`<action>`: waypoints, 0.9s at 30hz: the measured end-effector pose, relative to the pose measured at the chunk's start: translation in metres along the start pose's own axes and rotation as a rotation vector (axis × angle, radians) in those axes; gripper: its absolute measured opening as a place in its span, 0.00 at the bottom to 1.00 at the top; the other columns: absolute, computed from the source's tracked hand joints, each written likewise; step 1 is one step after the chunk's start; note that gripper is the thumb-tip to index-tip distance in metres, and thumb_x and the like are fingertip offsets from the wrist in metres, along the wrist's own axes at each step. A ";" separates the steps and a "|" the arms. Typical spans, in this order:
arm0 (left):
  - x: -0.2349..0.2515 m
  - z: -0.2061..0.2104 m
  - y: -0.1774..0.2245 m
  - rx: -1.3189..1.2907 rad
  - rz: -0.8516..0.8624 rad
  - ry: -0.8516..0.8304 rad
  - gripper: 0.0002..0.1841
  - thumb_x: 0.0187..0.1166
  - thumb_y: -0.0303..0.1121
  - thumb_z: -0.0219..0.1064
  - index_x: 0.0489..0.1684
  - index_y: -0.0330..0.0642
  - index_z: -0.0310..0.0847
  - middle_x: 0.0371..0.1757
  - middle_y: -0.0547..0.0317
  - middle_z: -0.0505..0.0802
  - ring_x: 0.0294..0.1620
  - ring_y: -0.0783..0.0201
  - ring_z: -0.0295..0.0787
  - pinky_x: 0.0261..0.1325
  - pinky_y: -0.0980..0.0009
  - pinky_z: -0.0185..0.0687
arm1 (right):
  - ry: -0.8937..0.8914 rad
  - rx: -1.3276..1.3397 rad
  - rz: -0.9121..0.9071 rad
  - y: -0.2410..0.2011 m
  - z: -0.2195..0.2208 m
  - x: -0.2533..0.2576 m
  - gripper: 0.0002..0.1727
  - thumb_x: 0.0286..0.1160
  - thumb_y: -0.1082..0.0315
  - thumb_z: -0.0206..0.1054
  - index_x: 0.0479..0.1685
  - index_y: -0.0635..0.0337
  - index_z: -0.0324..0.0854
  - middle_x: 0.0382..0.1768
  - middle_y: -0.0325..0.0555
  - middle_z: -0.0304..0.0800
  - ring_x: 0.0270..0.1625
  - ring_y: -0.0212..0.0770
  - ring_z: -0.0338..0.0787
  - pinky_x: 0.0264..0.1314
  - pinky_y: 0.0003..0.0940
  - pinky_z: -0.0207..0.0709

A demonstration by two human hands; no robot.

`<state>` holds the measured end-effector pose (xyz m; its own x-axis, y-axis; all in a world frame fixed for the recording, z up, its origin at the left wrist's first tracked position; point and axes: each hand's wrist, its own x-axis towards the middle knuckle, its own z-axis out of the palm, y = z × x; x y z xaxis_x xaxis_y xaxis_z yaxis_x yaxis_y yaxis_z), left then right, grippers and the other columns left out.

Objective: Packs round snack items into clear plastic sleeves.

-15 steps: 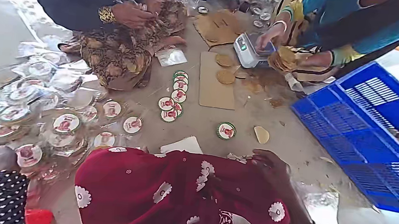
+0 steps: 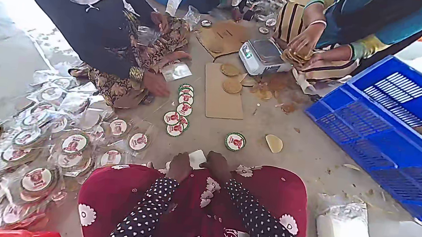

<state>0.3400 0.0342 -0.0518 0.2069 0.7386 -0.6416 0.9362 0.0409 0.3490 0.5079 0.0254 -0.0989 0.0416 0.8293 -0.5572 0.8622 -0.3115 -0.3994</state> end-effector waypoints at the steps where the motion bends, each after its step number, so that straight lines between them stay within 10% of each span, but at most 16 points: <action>1: -0.002 0.010 0.006 0.078 -0.035 -0.036 0.28 0.77 0.34 0.71 0.74 0.27 0.73 0.75 0.27 0.79 0.79 0.31 0.73 0.73 0.35 0.75 | -0.018 -0.004 0.024 0.000 -0.001 0.000 0.29 0.65 0.47 0.78 0.53 0.65 0.86 0.57 0.61 0.89 0.64 0.60 0.87 0.64 0.62 0.78; 8: 0.017 0.024 -0.008 0.134 -0.062 -0.001 0.23 0.72 0.41 0.73 0.59 0.32 0.84 0.65 0.35 0.88 0.70 0.37 0.84 0.66 0.37 0.81 | -0.014 0.055 0.075 0.004 -0.010 -0.001 0.18 0.76 0.55 0.69 0.52 0.59 0.90 0.60 0.57 0.90 0.66 0.56 0.87 0.68 0.60 0.77; 14: 0.004 0.009 -0.003 -0.078 0.178 0.366 0.35 0.71 0.37 0.77 0.78 0.33 0.72 0.75 0.28 0.78 0.79 0.34 0.73 0.79 0.43 0.72 | 0.053 0.130 -0.086 0.003 -0.013 -0.023 0.18 0.87 0.60 0.58 0.62 0.60 0.87 0.60 0.58 0.90 0.68 0.58 0.87 0.71 0.59 0.75; 19: 0.003 0.012 0.003 0.225 0.359 0.221 0.35 0.69 0.34 0.77 0.82 0.48 0.74 0.82 0.40 0.78 0.91 0.35 0.55 0.85 0.25 0.43 | 0.096 0.219 -0.348 -0.007 -0.005 -0.043 0.17 0.89 0.65 0.54 0.60 0.66 0.82 0.55 0.62 0.90 0.62 0.59 0.89 0.68 0.59 0.77; 27: 0.037 0.027 -0.011 0.166 0.110 0.195 0.47 0.67 0.50 0.81 0.85 0.34 0.64 0.79 0.31 0.76 0.83 0.33 0.69 0.74 0.34 0.72 | 0.299 0.415 0.001 0.022 0.009 -0.025 0.25 0.79 0.65 0.67 0.74 0.64 0.75 0.59 0.59 0.89 0.62 0.57 0.89 0.68 0.56 0.80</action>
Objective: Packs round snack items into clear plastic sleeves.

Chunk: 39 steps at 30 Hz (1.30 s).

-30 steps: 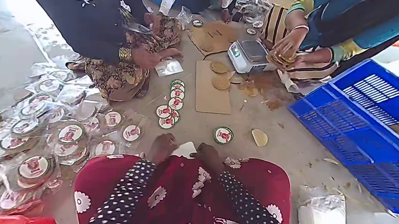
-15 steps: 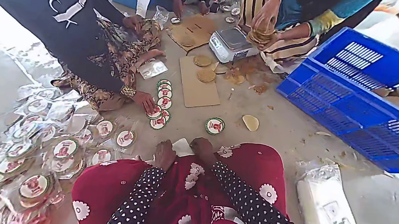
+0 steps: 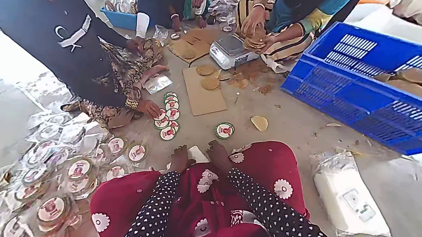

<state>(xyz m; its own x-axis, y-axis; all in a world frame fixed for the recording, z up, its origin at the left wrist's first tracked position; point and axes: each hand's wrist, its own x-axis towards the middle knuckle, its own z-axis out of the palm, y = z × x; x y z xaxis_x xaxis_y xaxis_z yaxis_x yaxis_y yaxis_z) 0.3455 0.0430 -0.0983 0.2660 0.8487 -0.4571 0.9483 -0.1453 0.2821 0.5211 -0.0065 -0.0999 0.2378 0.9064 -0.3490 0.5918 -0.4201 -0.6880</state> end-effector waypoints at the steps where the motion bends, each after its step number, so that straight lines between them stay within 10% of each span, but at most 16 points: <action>1: 0.003 0.001 0.002 0.016 0.003 -0.002 0.45 0.67 0.50 0.81 0.82 0.33 0.67 0.79 0.31 0.76 0.83 0.33 0.68 0.75 0.35 0.72 | -0.003 0.023 0.012 -0.001 -0.003 -0.003 0.26 0.79 0.65 0.67 0.75 0.65 0.74 0.59 0.59 0.89 0.62 0.56 0.89 0.69 0.55 0.80; 11: 0.018 -0.005 0.001 -0.156 -0.010 0.071 0.15 0.78 0.37 0.72 0.51 0.33 0.88 0.56 0.38 0.92 0.66 0.42 0.87 0.73 0.42 0.76 | -0.024 0.087 0.025 -0.003 -0.010 -0.028 0.23 0.79 0.66 0.66 0.71 0.66 0.76 0.56 0.60 0.90 0.61 0.56 0.89 0.69 0.54 0.79; 18: -0.002 -0.002 0.018 0.257 0.081 0.197 0.19 0.91 0.38 0.53 0.59 0.37 0.89 0.69 0.37 0.87 0.80 0.36 0.73 0.78 0.41 0.68 | 0.034 0.029 0.035 -0.003 -0.008 -0.022 0.31 0.78 0.57 0.69 0.77 0.64 0.73 0.72 0.65 0.80 0.76 0.63 0.79 0.77 0.58 0.73; 22: -0.031 -0.012 0.023 -0.053 0.197 0.350 0.19 0.91 0.34 0.52 0.64 0.34 0.87 0.65 0.33 0.89 0.77 0.35 0.77 0.82 0.42 0.67 | -0.002 0.098 -0.168 -0.005 -0.015 -0.025 0.55 0.56 0.51 0.84 0.90 0.55 0.62 0.85 0.62 0.68 0.86 0.64 0.67 0.83 0.69 0.59; 30: -0.094 -0.013 0.001 -1.530 0.122 0.586 0.09 0.87 0.21 0.57 0.55 0.26 0.79 0.43 0.52 0.93 0.42 0.63 0.92 0.52 0.66 0.90 | -0.217 0.679 -0.281 0.003 -0.022 -0.023 0.14 0.74 0.68 0.75 0.51 0.69 0.86 0.44 0.47 0.93 0.46 0.33 0.89 0.54 0.31 0.83; 36: -0.138 -0.015 0.017 -1.725 0.173 0.550 0.06 0.85 0.17 0.55 0.49 0.27 0.78 0.40 0.48 0.94 0.42 0.55 0.96 0.58 0.57 0.93 | -0.266 0.879 -0.559 -0.009 -0.025 -0.059 0.15 0.74 0.74 0.71 0.57 0.70 0.83 0.50 0.45 0.94 0.52 0.32 0.93 0.61 0.30 0.86; 39: -0.159 -0.020 0.030 -1.692 0.277 0.486 0.07 0.84 0.18 0.55 0.47 0.28 0.80 0.41 0.46 0.95 0.44 0.52 0.96 0.58 0.53 0.93 | -0.101 0.905 -0.627 -0.024 -0.040 -0.081 0.03 0.76 0.75 0.69 0.41 0.63 0.87 0.38 0.33 0.92 0.42 0.22 0.88 0.52 0.22 0.83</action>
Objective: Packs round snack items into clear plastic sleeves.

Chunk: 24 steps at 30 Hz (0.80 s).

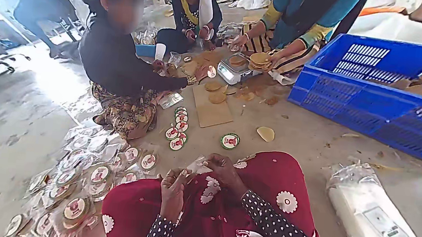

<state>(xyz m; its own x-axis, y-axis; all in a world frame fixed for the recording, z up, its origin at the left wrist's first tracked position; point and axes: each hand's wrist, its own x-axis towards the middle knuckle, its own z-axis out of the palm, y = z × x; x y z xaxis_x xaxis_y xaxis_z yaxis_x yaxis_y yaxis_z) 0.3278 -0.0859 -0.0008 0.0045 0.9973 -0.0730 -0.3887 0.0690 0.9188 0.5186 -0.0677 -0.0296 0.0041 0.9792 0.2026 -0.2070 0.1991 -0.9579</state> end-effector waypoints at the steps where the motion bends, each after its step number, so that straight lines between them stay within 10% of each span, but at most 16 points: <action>1: -0.004 0.002 0.006 0.017 0.011 -0.039 0.07 0.82 0.17 0.57 0.47 0.28 0.80 0.40 0.47 0.95 0.42 0.53 0.96 0.56 0.54 0.94 | 0.022 -0.008 -0.043 -0.010 0.000 -0.001 0.03 0.77 0.76 0.68 0.41 0.63 0.87 0.38 0.32 0.92 0.43 0.22 0.89 0.53 0.22 0.84; 16: -0.029 0.025 0.083 0.351 -0.157 -0.490 0.08 0.81 0.22 0.63 0.45 0.31 0.90 0.34 0.54 0.95 0.25 0.70 0.90 0.28 0.76 0.88 | -0.079 -0.729 -0.307 -0.090 -0.035 -0.027 0.20 0.85 0.52 0.64 0.39 0.59 0.91 0.23 0.40 0.86 0.24 0.30 0.80 0.31 0.29 0.75; 24: -0.053 0.032 0.060 -0.171 -0.329 -0.511 0.01 0.74 0.25 0.74 0.37 0.39 0.90 0.26 0.55 0.93 0.16 0.74 0.84 0.17 0.79 0.80 | -0.025 -0.699 -0.272 -0.078 -0.031 -0.021 0.19 0.85 0.51 0.63 0.40 0.56 0.91 0.24 0.36 0.85 0.25 0.26 0.79 0.32 0.25 0.73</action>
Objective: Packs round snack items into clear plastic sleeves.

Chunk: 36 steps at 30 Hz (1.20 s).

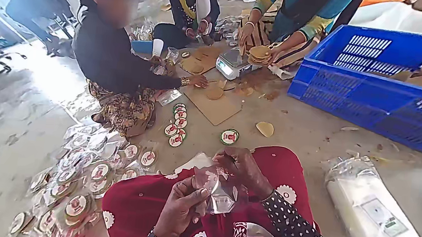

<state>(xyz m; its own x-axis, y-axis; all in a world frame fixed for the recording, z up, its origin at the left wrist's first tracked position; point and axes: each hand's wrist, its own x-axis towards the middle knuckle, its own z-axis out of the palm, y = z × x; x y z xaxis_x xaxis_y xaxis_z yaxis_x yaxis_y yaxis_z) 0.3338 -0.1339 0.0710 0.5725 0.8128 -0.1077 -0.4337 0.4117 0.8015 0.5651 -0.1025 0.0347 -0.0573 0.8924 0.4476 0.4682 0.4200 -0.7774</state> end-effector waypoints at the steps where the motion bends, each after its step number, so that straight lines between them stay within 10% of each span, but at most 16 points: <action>1: 0.000 0.001 -0.002 -0.058 -0.004 -0.013 0.03 0.74 0.26 0.75 0.39 0.39 0.91 0.26 0.56 0.93 0.16 0.75 0.83 0.17 0.80 0.79 | 0.000 0.009 0.007 0.001 0.003 0.001 0.19 0.85 0.51 0.64 0.40 0.56 0.90 0.23 0.36 0.85 0.25 0.26 0.78 0.31 0.26 0.73; 18: 0.002 0.014 -0.015 0.079 0.307 0.220 0.04 0.74 0.24 0.73 0.31 0.41 0.87 0.18 0.62 0.86 0.12 0.77 0.76 0.14 0.80 0.74 | 0.047 0.032 0.044 -0.001 0.030 0.009 0.19 0.83 0.50 0.65 0.39 0.56 0.90 0.25 0.35 0.85 0.28 0.27 0.80 0.33 0.28 0.75; 22: 0.011 -0.001 -0.013 0.563 0.627 0.401 0.08 0.63 0.21 0.79 0.26 0.43 0.85 0.20 0.67 0.91 0.16 0.77 0.83 0.20 0.81 0.82 | 0.174 -0.103 0.036 -0.026 0.021 0.006 0.24 0.80 0.44 0.66 0.56 0.55 0.89 0.53 0.46 0.93 0.61 0.46 0.89 0.64 0.51 0.80; 27: 0.023 -0.004 -0.018 1.187 0.902 0.501 0.08 0.67 0.29 0.75 0.22 0.34 0.86 0.21 0.63 0.89 0.25 0.81 0.85 0.34 0.83 0.84 | -0.018 0.047 0.171 -0.081 0.037 -0.002 0.23 0.83 0.47 0.61 0.51 0.57 0.90 0.39 0.39 0.94 0.44 0.33 0.92 0.50 0.37 0.84; 30: 0.027 -0.001 -0.034 1.140 0.816 0.499 0.05 0.65 0.27 0.75 0.25 0.34 0.88 0.23 0.62 0.90 0.26 0.79 0.87 0.36 0.81 0.86 | -0.013 0.051 0.311 -0.071 0.043 -0.001 0.16 0.83 0.57 0.59 0.41 0.56 0.89 0.28 0.38 0.88 0.32 0.32 0.87 0.39 0.33 0.80; 36: 0.028 -0.008 -0.032 0.598 0.379 0.471 0.09 0.83 0.24 0.63 0.29 0.34 0.78 0.25 0.59 0.90 0.24 0.65 0.92 0.32 0.66 0.94 | -0.037 -0.017 0.377 -0.052 0.028 -0.011 0.15 0.84 0.67 0.57 0.55 0.58 0.89 0.43 0.39 0.96 0.43 0.32 0.94 0.52 0.33 0.87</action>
<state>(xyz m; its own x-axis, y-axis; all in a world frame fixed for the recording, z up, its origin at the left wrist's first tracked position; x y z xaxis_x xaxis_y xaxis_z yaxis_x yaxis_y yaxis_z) 0.3583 -0.1210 0.0379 0.0560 0.9931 0.1030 -0.0215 -0.1019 0.9946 0.5163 -0.1292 0.0579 0.0901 0.9893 0.1149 0.4773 0.0584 -0.8768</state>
